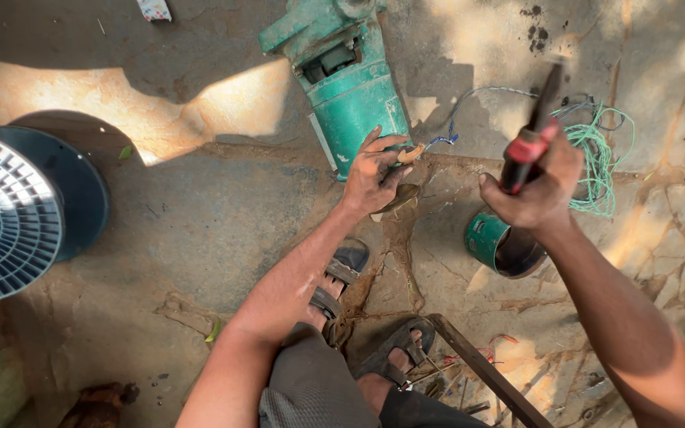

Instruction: The person uses pliers to pry and remove a metal ring from the end of a green electric motor. They repeatedly reposition the pliers and apply leverage to loosen the ring, eventually detaching it from the motor housing.

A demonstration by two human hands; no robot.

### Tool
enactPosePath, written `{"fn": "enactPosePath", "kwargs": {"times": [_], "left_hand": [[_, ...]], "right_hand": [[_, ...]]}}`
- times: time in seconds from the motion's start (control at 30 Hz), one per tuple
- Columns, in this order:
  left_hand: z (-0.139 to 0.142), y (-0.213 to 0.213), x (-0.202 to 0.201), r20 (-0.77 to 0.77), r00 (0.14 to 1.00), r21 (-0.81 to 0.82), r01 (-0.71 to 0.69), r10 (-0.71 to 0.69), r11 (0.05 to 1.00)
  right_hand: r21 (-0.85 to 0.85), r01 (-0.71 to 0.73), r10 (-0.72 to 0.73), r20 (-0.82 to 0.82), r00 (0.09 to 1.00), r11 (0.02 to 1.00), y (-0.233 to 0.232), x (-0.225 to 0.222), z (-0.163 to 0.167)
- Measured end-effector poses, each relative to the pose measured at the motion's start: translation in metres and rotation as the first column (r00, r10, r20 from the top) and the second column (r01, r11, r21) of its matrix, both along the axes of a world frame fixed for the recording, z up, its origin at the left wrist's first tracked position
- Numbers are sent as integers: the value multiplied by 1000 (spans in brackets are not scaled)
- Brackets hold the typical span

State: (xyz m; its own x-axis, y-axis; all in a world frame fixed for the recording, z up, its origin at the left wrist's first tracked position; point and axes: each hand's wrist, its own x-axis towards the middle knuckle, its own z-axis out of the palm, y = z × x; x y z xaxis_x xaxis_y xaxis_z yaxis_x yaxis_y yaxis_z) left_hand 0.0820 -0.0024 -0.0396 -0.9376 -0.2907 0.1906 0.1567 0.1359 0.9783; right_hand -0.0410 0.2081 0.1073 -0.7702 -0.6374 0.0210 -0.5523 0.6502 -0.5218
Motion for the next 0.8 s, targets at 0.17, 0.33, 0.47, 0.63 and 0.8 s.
{"fn": "enactPosePath", "kwargs": {"times": [0.17,0.33,0.47,0.63,0.8], "left_hand": [[0,-1,1,-31,999,-36,-21,20,999],[1,-4,-1,-23,999,-2,-30,30,1000],[-1,-3,-1,-16,1000,37,-22,23,999],[-2,0,0,-39,999,-26,-6,5,1000],[2,1,0,7,1000,4,0,0,1000]], "right_hand": [[611,-51,-26,116,993,790,-9,11,-22],[271,84,-96,28,995,959,-4,19,-3],[-236,391,-299,346,889,890,-10,33,-11],[441,74,-69,-29,997,894,-13,23,-17],[-16,275,-273,72,959,961,-7,28,6]]}}
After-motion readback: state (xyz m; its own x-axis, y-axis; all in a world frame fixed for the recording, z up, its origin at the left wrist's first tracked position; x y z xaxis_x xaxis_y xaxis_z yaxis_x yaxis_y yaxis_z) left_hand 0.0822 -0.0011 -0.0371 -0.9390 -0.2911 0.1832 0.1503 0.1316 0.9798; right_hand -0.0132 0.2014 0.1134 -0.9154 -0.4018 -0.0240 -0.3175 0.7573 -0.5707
